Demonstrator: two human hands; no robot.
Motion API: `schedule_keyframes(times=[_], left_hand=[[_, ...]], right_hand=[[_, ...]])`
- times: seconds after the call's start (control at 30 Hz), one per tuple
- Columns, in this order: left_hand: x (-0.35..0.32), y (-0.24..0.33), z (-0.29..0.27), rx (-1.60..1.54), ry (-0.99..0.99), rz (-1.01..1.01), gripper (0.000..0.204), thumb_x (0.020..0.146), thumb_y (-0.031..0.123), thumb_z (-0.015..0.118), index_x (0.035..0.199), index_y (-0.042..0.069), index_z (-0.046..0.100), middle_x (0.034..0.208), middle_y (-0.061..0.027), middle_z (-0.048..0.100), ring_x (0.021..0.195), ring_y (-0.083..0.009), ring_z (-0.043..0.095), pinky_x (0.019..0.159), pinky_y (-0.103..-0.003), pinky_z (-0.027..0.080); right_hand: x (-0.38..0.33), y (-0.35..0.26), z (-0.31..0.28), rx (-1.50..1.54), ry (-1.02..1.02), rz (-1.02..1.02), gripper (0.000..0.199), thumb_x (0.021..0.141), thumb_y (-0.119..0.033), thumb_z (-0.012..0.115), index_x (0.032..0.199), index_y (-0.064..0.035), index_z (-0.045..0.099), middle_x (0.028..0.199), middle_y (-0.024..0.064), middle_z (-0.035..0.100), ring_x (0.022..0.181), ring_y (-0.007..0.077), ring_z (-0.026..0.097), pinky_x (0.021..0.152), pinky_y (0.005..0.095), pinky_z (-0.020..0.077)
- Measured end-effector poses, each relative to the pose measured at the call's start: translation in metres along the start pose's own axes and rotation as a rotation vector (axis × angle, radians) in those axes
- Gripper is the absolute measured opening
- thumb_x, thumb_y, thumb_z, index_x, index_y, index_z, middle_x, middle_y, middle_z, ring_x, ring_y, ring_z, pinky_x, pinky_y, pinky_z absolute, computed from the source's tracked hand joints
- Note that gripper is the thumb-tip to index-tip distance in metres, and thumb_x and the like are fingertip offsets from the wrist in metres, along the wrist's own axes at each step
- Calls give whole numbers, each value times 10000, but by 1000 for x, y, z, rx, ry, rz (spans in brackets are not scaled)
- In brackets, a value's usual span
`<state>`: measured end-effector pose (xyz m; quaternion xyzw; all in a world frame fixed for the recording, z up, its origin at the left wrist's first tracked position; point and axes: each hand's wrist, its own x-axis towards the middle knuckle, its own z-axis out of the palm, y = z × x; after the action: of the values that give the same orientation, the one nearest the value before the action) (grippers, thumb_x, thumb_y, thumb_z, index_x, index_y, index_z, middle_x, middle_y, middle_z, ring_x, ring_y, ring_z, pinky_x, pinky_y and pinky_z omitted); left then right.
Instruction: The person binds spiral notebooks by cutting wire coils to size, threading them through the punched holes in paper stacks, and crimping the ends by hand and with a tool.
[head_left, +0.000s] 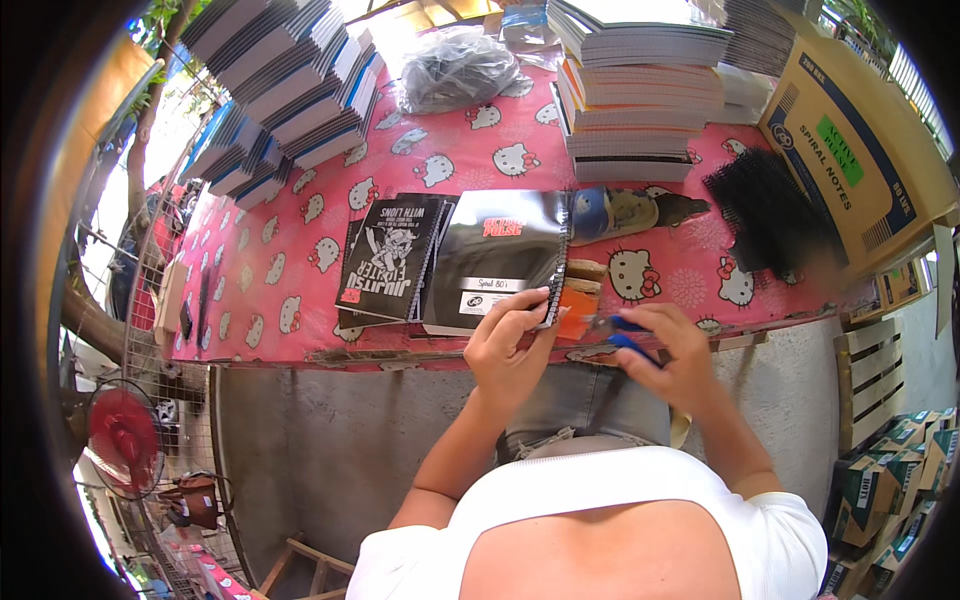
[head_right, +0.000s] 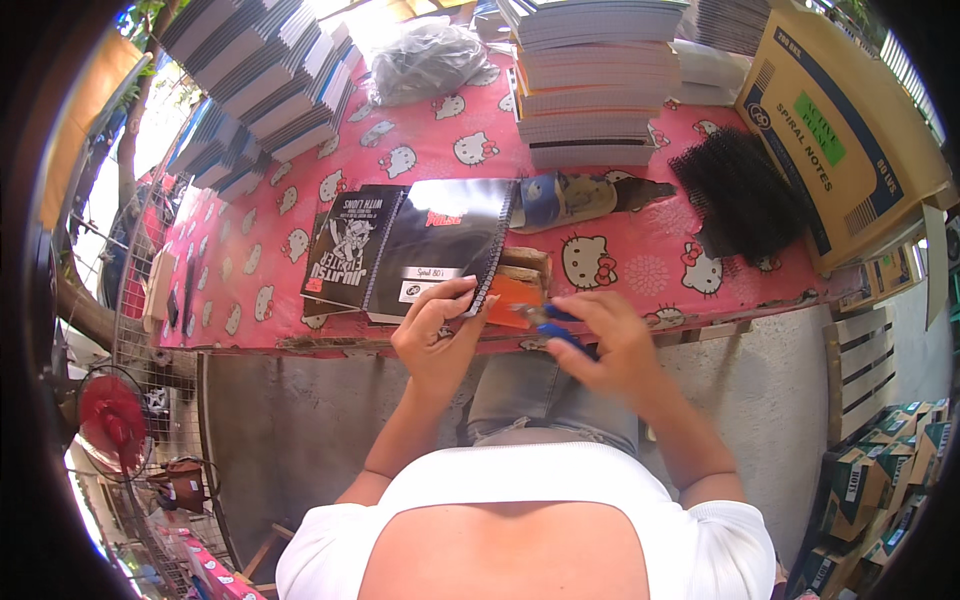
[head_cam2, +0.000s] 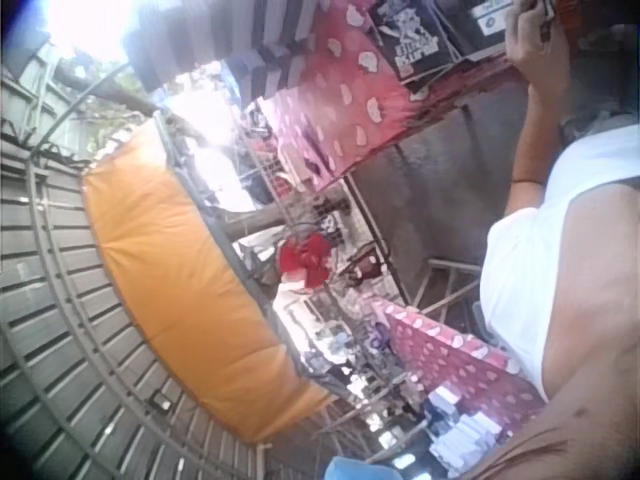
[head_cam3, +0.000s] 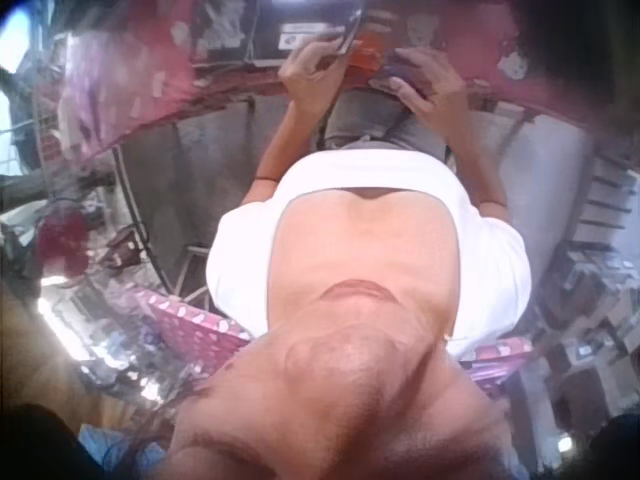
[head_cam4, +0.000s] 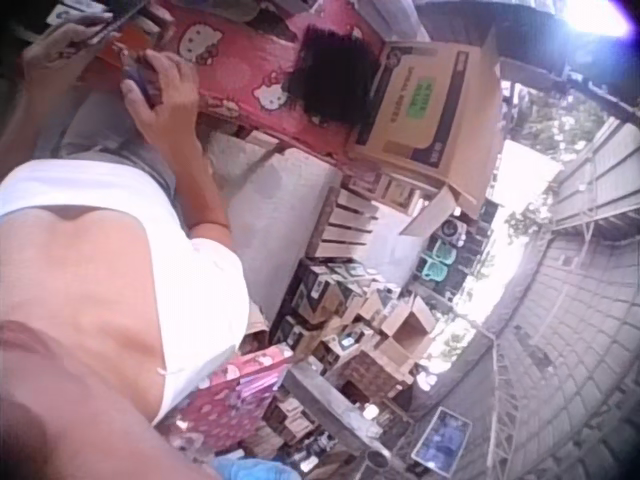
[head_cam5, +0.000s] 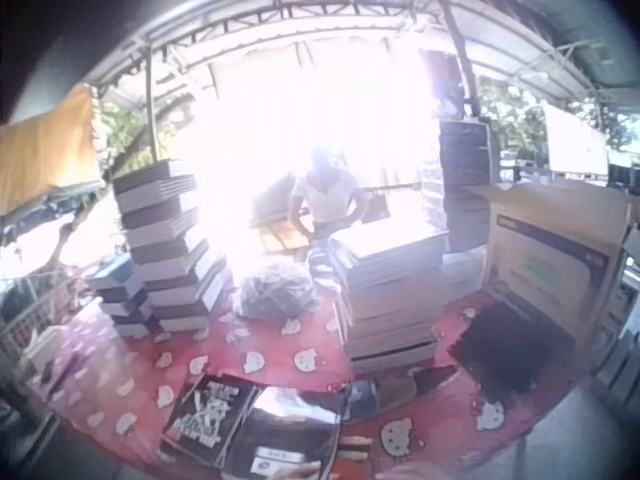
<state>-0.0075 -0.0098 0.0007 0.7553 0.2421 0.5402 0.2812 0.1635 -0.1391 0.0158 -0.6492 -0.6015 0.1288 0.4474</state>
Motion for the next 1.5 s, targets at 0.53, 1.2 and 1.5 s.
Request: schedule_keyframes(times=[0.53, 1.2, 1.5], left_hand=[[25, -42, -32, 320, 333, 279, 235, 760, -57, 715, 747, 13, 491, 983, -123, 685, 847, -203, 675, 711, -303, 544], [68, -36, -51, 40, 107, -268, 534, 776, 172, 770, 1215, 24, 505, 1284, -129, 466, 1242, -252, 432, 1061, -377, 323], [107, -18, 7, -931, -15, -638, 406, 914, 117, 617, 1242, -6, 410, 1287, -157, 431, 1183, -284, 520, 953, -376, 468]], right_hand=[[18, 12, 18, 920, -148, 397, 332, 879, -164, 659, 1158, 5, 595, 1007, 127, 672, 906, 192, 645, 788, 274, 508], [285, 38, -112, -809, 494, -462, 369, 785, -162, 689, 1147, -131, 624, 1173, 63, 601, 1116, 286, 531, 973, 401, 398], [293, 46, -112, -755, 334, -632, 188, 770, -87, 670, 955, -110, 697, 917, 15, 658, 917, 238, 596, 802, 375, 492]])
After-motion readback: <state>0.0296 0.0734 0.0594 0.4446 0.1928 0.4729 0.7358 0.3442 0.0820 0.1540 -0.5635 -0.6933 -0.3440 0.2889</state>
